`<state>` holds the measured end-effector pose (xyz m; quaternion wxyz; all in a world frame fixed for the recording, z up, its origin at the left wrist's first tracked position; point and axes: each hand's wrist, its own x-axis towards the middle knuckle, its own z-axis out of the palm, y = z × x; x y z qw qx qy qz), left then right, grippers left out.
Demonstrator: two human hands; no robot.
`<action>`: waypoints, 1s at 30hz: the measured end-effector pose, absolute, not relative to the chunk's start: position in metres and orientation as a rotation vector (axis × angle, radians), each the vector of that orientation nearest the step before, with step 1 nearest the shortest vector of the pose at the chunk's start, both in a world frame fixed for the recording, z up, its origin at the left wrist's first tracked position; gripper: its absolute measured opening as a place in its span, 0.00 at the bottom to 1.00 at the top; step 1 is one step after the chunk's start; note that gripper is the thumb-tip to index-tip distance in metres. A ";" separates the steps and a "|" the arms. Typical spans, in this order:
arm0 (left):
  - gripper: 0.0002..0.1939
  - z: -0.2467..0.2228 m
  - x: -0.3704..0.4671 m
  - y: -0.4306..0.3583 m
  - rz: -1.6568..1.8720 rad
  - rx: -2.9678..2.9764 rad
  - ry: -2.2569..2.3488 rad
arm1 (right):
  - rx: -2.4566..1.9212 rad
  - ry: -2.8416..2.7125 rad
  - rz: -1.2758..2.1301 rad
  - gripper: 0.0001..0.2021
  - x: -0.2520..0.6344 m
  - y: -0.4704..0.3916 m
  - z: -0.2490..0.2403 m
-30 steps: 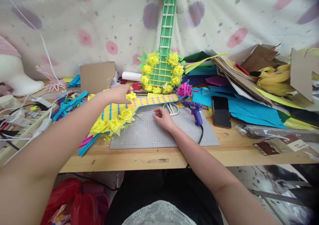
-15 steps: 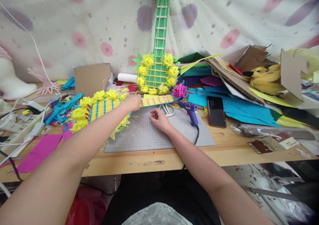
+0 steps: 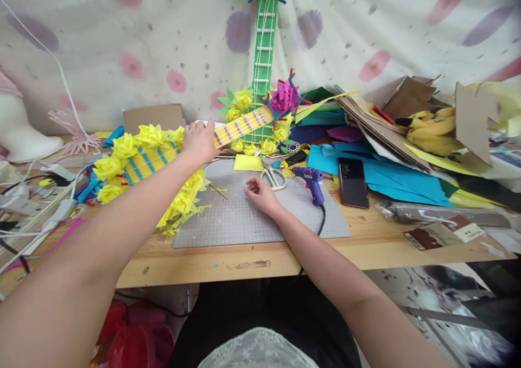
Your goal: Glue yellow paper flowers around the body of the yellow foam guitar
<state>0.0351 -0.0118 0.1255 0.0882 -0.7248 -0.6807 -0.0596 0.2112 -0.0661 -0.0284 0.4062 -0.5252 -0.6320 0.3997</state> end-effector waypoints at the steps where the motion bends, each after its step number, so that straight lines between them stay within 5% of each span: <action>1: 0.36 0.132 0.035 -0.012 -0.195 -2.139 -2.035 | -1.317 -1.578 1.023 0.09 0.211 -0.065 -0.028; 15: 0.41 0.169 0.035 0.006 -0.516 -2.054 -2.077 | -1.045 -1.264 1.459 0.17 0.176 -0.065 0.037; 30: 0.42 0.165 0.034 0.015 -0.786 -2.116 -2.112 | -1.109 -1.143 1.667 0.04 0.170 -0.050 0.052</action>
